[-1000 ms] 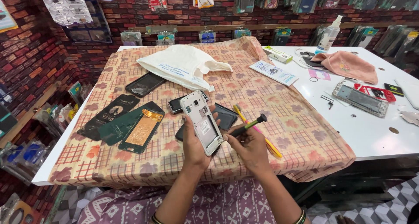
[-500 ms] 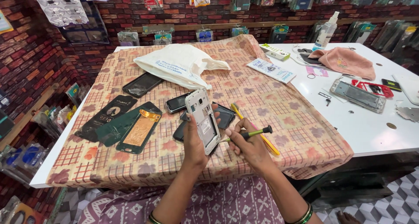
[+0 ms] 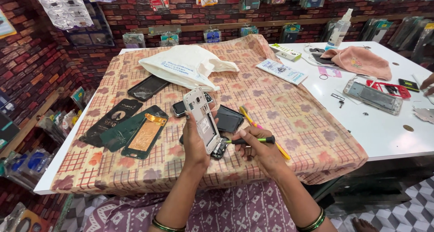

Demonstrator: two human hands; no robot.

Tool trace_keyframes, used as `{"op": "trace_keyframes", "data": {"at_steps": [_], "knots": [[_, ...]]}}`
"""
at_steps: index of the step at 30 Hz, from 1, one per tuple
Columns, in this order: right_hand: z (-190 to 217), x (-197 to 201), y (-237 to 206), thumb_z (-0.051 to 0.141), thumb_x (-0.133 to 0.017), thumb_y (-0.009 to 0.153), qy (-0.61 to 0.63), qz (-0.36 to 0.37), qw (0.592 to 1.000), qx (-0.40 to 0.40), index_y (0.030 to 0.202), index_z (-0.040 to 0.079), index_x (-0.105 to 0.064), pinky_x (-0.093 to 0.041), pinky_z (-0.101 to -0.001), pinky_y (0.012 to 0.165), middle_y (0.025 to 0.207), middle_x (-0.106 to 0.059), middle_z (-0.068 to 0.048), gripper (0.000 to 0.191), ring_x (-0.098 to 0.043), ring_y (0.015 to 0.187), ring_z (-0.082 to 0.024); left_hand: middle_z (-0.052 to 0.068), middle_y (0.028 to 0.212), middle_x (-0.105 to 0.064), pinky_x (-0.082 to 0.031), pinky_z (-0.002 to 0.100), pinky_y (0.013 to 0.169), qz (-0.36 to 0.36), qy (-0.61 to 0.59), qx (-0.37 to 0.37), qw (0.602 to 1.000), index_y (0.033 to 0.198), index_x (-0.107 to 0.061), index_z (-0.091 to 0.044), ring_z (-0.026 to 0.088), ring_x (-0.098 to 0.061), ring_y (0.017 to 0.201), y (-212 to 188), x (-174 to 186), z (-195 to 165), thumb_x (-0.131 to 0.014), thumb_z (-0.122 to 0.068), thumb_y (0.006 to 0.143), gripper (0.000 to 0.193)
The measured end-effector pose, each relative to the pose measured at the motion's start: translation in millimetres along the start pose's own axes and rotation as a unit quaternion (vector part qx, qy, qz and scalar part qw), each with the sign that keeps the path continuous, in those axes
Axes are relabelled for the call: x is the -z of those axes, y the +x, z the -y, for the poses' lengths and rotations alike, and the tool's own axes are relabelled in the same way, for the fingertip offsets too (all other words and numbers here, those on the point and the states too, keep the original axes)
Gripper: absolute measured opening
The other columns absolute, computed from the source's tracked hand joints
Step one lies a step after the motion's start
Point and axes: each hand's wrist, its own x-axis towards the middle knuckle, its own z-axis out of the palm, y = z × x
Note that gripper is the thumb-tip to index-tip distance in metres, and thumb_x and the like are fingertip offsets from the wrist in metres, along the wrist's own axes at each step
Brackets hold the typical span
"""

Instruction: The person cleans the inside of a white smartphone casing with a toothbrush, then uses a screwdriver to remove screws from the back. They detach the back cover and remove the internal motherboard assembly, placing the casing on the table.

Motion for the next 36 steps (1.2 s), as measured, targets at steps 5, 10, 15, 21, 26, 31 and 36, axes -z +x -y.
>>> {"op": "trace_keyframes", "data": {"at_steps": [5,10,15,21,26,31,36], "knots": [[3,-5,-1,0.020,-0.068,0.095,-0.018,-0.016,1.000,0.012,0.092,0.007,-0.057,-0.045,-0.0262,0.041,0.061,-0.066,-0.009,0.018,-0.058,0.046,-0.011,0.017,0.135,-0.064,-0.052,0.041,0.107,0.000,-0.016,-0.006,1.000,0.143,-0.048,0.004,0.024,-0.063,0.122,-3,2,-2,-0.035,-0.052,0.107,0.068],[0,0,-5,0.008,-0.080,0.086,-0.051,-0.039,0.997,0.045,0.089,0.001,-0.059,-0.039,-0.0233,0.041,0.063,-0.063,-0.007,0.023,-0.054,0.048,-0.008,0.017,0.136,-0.064,-0.051,0.041,0.108,-0.001,-0.024,-0.011,1.000,0.145,-0.047,0.002,0.024,-0.062,0.124,-9,4,-6,-0.033,-0.052,0.106,0.068],[-3,6,-4,0.014,-0.078,0.091,-0.016,-0.006,0.999,0.046,0.091,-0.004,-0.068,-0.042,-0.0204,0.046,0.068,-0.062,-0.002,0.020,-0.055,0.055,-0.005,0.017,0.135,-0.063,-0.052,0.041,0.108,-0.004,-0.044,-0.017,0.999,0.146,-0.045,0.001,0.026,-0.062,0.124,-9,4,-7,-0.033,-0.052,0.106,0.067],[3,-2,-7,0.019,-0.071,0.092,-0.042,-0.052,0.997,0.024,0.091,0.004,-0.064,-0.039,-0.0207,0.042,0.062,-0.066,-0.008,0.017,-0.055,0.047,-0.009,0.019,0.136,-0.062,-0.053,0.042,0.108,0.000,-0.039,-0.020,0.999,0.147,-0.044,0.002,0.027,-0.062,0.124,-11,4,-5,-0.032,-0.051,0.108,0.067],[12,-1,-10,0.015,-0.074,0.089,-0.070,-0.034,0.997,0.002,0.088,0.001,-0.064,-0.044,-0.0231,0.043,0.062,-0.069,-0.010,0.017,-0.060,0.048,-0.012,0.018,0.137,-0.062,-0.052,0.042,0.109,-0.006,-0.023,-0.018,1.000,0.151,-0.039,-0.002,0.027,-0.062,0.125,-12,2,-8,-0.031,-0.053,0.105,0.069],[7,5,-11,0.013,-0.081,0.086,-0.090,0.012,0.994,0.064,0.097,-0.001,-0.072,-0.051,-0.0234,0.055,0.076,-0.069,-0.002,0.020,-0.062,0.063,-0.007,0.019,0.140,-0.060,-0.051,0.042,0.110,-0.011,-0.020,-0.019,1.000,0.155,-0.035,-0.003,0.027,-0.061,0.127,-13,1,-10,-0.030,-0.054,0.105,0.072],[1,4,-8,0.022,-0.078,0.090,-0.068,-0.046,0.996,0.021,0.099,0.001,-0.070,-0.049,-0.0245,0.050,0.069,-0.069,-0.006,0.024,-0.060,0.057,-0.009,0.019,0.140,-0.060,-0.051,0.041,0.110,-0.009,-0.023,-0.018,1.000,0.155,-0.035,-0.003,0.027,-0.060,0.127,-13,3,-7,-0.030,-0.055,0.104,0.072]]}}
